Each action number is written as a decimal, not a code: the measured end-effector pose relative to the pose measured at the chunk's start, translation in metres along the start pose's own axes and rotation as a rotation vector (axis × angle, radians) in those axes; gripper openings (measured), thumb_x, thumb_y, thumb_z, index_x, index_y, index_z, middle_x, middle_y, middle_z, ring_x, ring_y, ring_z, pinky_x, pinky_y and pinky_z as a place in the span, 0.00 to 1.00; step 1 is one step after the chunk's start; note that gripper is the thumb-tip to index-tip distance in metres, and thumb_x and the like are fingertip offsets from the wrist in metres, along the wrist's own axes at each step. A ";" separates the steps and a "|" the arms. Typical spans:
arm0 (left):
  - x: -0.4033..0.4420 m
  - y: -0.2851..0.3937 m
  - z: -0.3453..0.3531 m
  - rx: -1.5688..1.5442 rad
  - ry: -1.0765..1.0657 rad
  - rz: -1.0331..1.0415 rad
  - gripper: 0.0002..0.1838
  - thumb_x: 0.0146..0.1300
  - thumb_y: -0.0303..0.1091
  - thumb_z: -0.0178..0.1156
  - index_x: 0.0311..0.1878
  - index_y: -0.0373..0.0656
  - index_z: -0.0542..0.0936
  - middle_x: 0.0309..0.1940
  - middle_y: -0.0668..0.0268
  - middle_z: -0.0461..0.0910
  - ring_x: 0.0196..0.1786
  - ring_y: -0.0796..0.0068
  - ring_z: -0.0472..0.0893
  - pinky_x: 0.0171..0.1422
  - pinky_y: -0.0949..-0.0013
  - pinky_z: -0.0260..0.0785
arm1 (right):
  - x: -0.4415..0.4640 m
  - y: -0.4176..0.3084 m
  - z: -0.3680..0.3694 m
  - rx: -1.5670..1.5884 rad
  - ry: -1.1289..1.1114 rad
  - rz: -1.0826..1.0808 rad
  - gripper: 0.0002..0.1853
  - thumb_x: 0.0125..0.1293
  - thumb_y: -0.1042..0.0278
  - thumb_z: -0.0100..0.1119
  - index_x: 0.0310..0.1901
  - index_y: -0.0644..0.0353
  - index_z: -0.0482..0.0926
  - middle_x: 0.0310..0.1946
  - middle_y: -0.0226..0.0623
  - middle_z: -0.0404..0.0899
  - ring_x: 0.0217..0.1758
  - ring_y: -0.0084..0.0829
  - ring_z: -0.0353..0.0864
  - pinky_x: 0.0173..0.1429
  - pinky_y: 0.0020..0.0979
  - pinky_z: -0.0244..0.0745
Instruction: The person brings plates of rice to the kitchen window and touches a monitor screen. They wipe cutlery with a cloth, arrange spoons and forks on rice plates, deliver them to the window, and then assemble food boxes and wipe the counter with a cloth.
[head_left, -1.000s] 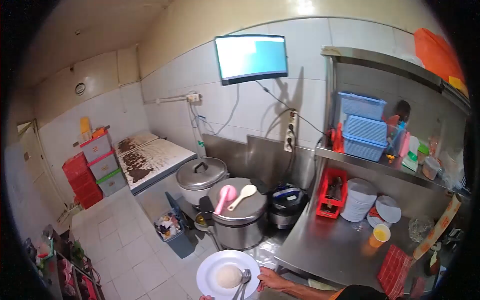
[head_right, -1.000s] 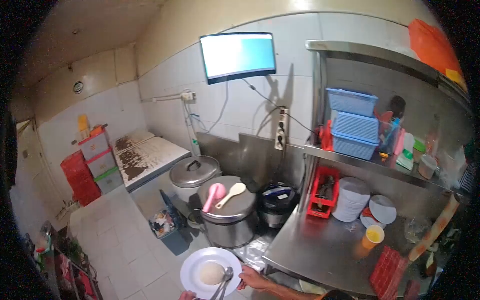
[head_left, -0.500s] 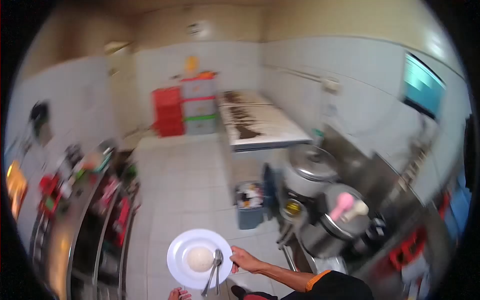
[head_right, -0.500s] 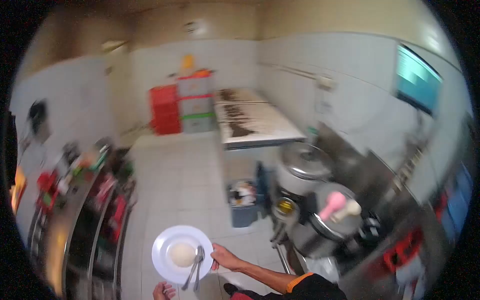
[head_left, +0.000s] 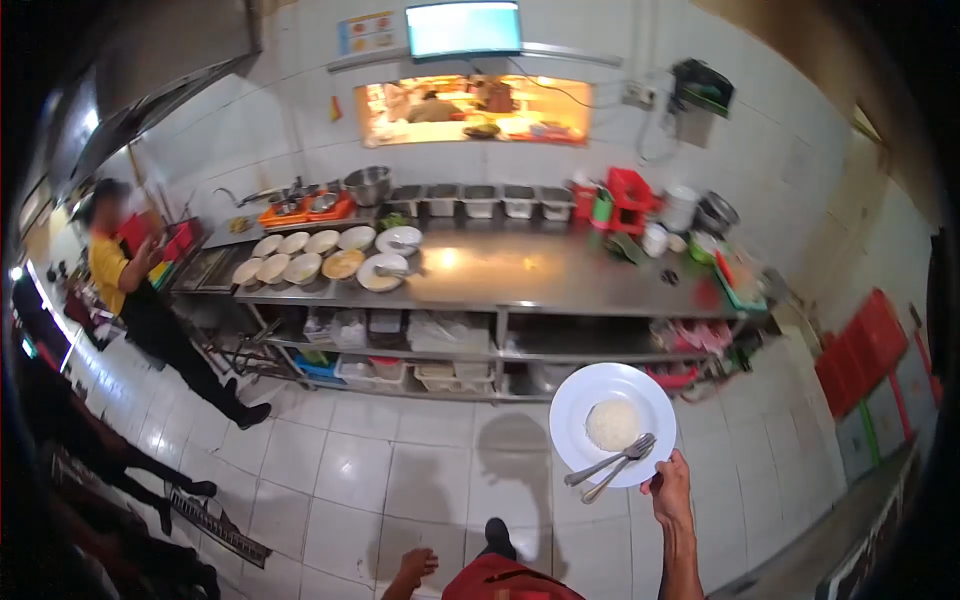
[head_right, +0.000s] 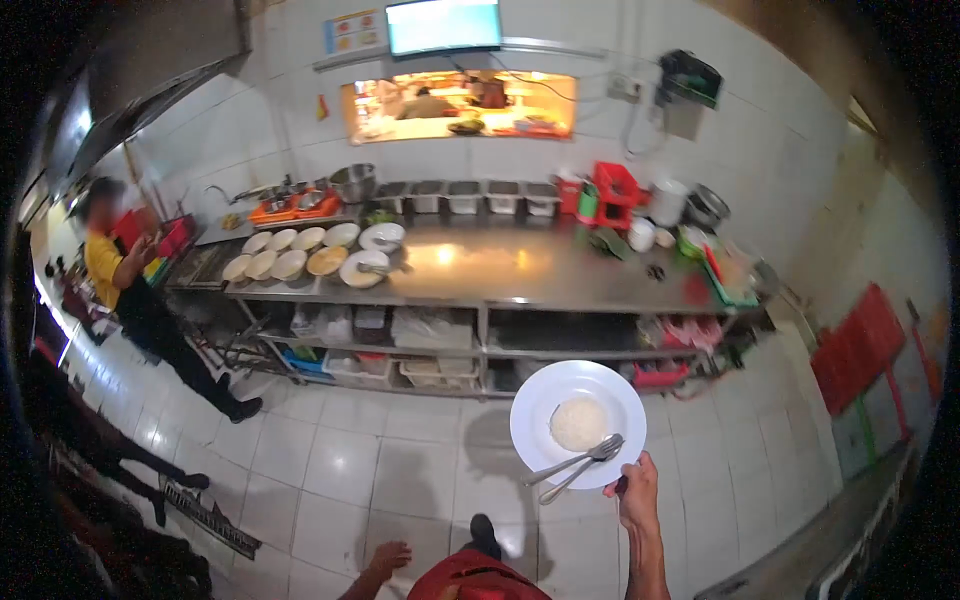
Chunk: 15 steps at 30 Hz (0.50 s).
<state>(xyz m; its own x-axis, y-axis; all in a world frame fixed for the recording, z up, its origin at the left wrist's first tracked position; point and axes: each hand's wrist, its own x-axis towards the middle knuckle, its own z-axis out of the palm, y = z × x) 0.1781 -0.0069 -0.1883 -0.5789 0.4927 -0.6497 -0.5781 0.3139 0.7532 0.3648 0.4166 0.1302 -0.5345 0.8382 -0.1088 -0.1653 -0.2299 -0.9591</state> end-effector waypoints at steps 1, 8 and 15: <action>0.005 -0.014 0.000 -0.224 0.107 -0.170 0.22 0.60 0.43 0.55 0.53 0.37 0.72 0.44 0.58 0.79 0.43 0.64 0.79 0.47 0.63 0.73 | 0.026 0.004 0.011 -0.019 -0.028 0.021 0.10 0.56 0.75 0.42 0.40 0.64 0.68 0.25 0.36 0.74 0.15 0.24 0.70 0.20 0.24 0.69; 0.089 0.018 0.007 -0.573 0.392 -0.199 0.22 0.64 0.41 0.52 0.58 0.39 0.68 0.46 0.55 0.77 0.41 0.62 0.79 0.44 0.63 0.74 | 0.274 0.043 0.145 0.000 -0.314 0.080 0.08 0.61 0.74 0.42 0.40 0.63 0.70 0.26 0.35 0.73 0.19 0.25 0.71 0.21 0.26 0.68; 0.132 0.111 0.017 -0.587 0.797 -0.126 0.23 0.63 0.41 0.50 0.58 0.38 0.68 0.47 0.56 0.76 0.45 0.63 0.77 0.47 0.62 0.71 | 0.487 0.044 0.296 -0.068 -0.479 0.112 0.09 0.59 0.75 0.39 0.41 0.65 0.67 0.24 0.38 0.74 0.19 0.25 0.73 0.21 0.24 0.69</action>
<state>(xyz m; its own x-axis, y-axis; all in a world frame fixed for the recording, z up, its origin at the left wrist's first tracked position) 0.0476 0.1062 -0.1889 -0.5861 -0.2727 -0.7630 -0.7302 -0.2304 0.6432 -0.1483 0.6682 0.1124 -0.8693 0.4851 -0.0948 -0.0393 -0.2589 -0.9651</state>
